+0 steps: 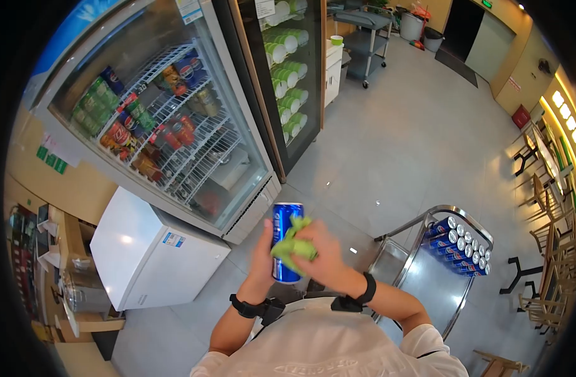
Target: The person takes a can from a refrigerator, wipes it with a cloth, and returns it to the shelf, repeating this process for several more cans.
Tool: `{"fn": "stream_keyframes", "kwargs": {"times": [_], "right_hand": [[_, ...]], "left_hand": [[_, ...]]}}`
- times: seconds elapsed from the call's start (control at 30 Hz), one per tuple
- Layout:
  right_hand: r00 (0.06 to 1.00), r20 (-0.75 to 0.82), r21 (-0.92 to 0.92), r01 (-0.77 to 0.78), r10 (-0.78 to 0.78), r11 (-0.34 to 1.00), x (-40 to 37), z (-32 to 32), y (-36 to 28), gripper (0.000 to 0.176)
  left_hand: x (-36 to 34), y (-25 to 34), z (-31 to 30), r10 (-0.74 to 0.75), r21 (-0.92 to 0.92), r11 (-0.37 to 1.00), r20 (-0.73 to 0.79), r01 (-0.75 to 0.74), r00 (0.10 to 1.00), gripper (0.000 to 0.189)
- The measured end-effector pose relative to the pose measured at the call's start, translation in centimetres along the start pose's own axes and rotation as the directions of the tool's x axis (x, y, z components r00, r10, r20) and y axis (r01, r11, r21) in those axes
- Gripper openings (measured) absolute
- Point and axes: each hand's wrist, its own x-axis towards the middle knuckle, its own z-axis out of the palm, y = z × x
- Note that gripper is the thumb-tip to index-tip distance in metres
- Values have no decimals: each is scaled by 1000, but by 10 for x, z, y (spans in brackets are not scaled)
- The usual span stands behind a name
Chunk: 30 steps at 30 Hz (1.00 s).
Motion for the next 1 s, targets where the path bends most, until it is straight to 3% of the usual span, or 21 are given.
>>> {"fn": "stream_keyframes", "kwargs": {"times": [0.03,0.07,0.13,0.27,0.33,0.37,0.4,0.43,0.47,0.53,0.57,0.6,0.63,0.67,0.73,0.87,0.93,1.0], "right_hand": [[991,-131,-66,-44,35,997,9,-7,3,29],[990,-138,-68,-47,38,997,18,-11,7,29],[883,-348,106,-299,317,948,29,-18,14,33],[895,-345,2,-301,283,954,14,-26,9,32],[958,-165,-75,-248,233,966,-16,-23,-1,31],[956,-177,-84,-252,234,964,-29,-25,-7,31],[980,-75,-81,-193,187,978,-40,-26,-15,32],[990,28,-72,-136,139,988,-47,-29,-19,33],[989,13,-81,-145,146,986,-51,-34,-21,33],[975,130,-128,-163,180,978,-57,-46,-24,33],[976,113,-134,-170,185,976,-56,-51,-23,33],[989,-53,-179,-148,140,973,-50,-58,-19,33],[974,-213,-227,-132,83,965,-44,-66,-15,32],[970,-227,-231,-140,87,963,-38,-74,-12,32],[852,-513,-228,-250,102,941,-28,-90,-4,32],[749,-619,-110,-380,235,918,-36,-100,-2,31],[863,-471,-249,-328,182,911,-59,-93,-10,29],[872,-453,-191,-299,187,935,-78,-85,-12,26]], "left_hand": [[-2,-7,8,-27,30,999,-60,29,998,58],[-4,-13,12,-32,35,999,-57,34,998,58],[-9,-24,16,-121,78,989,-26,122,992,60],[-3,-34,17,-180,36,983,74,177,981,64],[3,-30,26,-168,14,986,33,167,985,63],[8,-25,28,-185,-80,979,53,189,981,63],[12,-22,27,-202,-172,962,74,212,977,62],[20,-24,23,-135,-145,978,93,147,987,60],[23,-26,24,-136,-94,985,124,148,983,60],[25,-32,25,-207,16,978,183,208,961,64],[23,-36,29,-289,0,955,205,296,935,64],[20,-40,35,-369,-13,924,225,381,902,65],[13,-45,47,-325,90,945,174,314,930,65],[9,-49,60,-285,139,954,126,267,950,65],[9,-58,65,-320,179,943,241,282,916,67],[16,-68,71,-480,222,877,327,427,814,64],[19,-73,85,-351,126,935,189,332,917,66],[29,-65,90,-428,62,903,194,425,883,61]]}}
